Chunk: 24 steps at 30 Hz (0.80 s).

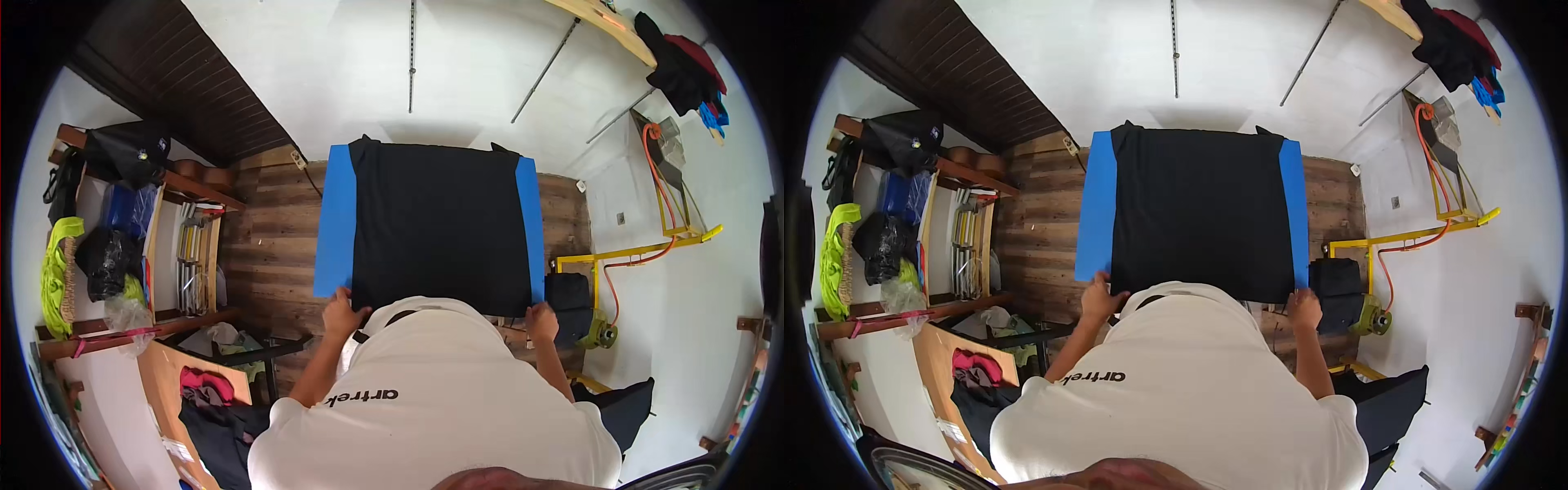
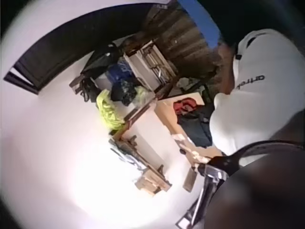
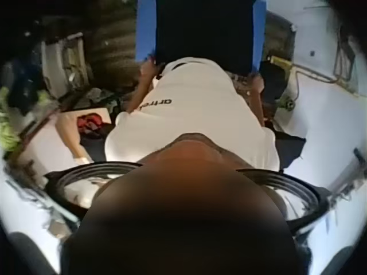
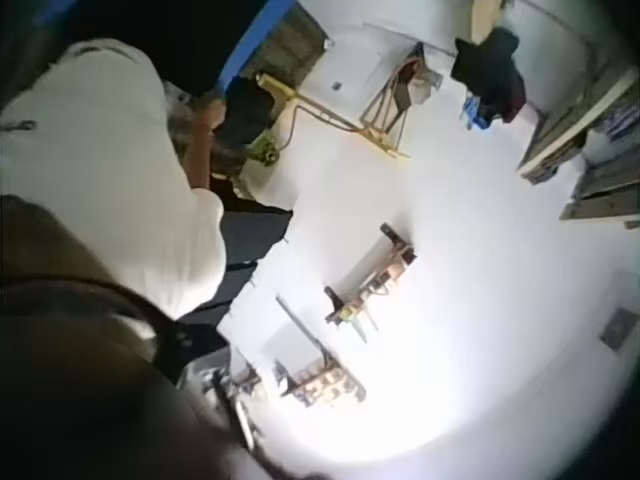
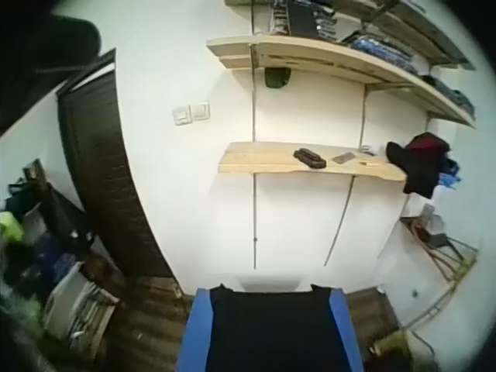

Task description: The recorder is measuring, aligning, and cutting a piece of black fabric on a workbench using a utility knife.

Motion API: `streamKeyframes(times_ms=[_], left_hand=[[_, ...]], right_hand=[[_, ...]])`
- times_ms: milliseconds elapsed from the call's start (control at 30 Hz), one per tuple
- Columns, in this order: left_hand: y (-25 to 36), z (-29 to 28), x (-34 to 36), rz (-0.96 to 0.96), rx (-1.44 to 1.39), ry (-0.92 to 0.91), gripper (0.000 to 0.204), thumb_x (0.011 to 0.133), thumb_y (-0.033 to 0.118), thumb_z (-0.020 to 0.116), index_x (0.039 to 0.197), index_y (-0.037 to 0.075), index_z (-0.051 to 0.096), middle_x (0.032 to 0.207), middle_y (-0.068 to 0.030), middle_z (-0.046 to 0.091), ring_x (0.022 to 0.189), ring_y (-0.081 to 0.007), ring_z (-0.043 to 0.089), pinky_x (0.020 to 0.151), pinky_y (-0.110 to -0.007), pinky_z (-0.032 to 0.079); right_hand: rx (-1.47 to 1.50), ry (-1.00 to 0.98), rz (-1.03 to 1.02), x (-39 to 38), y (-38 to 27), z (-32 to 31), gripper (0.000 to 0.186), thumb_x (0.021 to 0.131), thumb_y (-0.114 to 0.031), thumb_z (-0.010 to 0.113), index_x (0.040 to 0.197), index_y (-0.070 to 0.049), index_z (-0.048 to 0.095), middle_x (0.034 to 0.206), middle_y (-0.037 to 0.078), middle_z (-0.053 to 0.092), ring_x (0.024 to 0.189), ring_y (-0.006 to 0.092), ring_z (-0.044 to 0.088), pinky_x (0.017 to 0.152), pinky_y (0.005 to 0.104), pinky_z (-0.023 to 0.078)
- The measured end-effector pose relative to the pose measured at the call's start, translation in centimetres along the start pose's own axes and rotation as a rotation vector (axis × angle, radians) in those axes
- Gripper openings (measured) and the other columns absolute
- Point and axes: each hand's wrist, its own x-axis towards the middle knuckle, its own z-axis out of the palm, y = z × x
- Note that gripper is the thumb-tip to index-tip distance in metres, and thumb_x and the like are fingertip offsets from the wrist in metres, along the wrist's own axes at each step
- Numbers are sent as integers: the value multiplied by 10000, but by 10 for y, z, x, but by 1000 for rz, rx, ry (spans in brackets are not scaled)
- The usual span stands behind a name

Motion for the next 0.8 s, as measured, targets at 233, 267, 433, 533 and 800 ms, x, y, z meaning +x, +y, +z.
streamKeyframes(times_ms=[233,267,433,533,800], left_hand=[[81,-31,92,36,-88,536,710,880,629,697,1322,80,613,1356,-131,629,1230,-362,596,1027,-640,398],[93,-30,103,46,-104,538,710,880,629,697,1322,80,613,1356,-131,629,1230,-362,596,1027,-640,398],[130,-26,153,58,-265,292,584,969,482,647,1314,13,604,1357,-206,634,1323,-336,532,1107,-447,427],[130,-33,140,162,-1375,83,447,985,309,638,1309,3,604,1332,-184,649,1248,-322,607,1097,-435,453],[181,-94,4,500,-1710,-304,389,992,79,589,1372,14,538,1307,-131,666,1186,-247,675,1030,-380,564]], right_hand=[[324,606,-605,40,-139,-11,199,878,-159,738,1035,-73,650,949,125,670,903,337,652,810,451,536],[372,572,-736,40,-162,-6,195,884,-167,740,1034,-78,653,958,123,672,910,329,654,818,444,537],[373,216,-1067,21,-243,0,192,906,-186,741,1031,-67,657,994,108,675,983,312,662,850,420,541],[484,149,-1114,-1,-258,-22,165,919,-159,741,1021,-53,666,953,92,685,888,252,671,788,375,549],[857,249,-1124,-69,-271,-98,138,937,-113,752,1034,-41,686,894,39,700,710,112,617,632,267,490]])
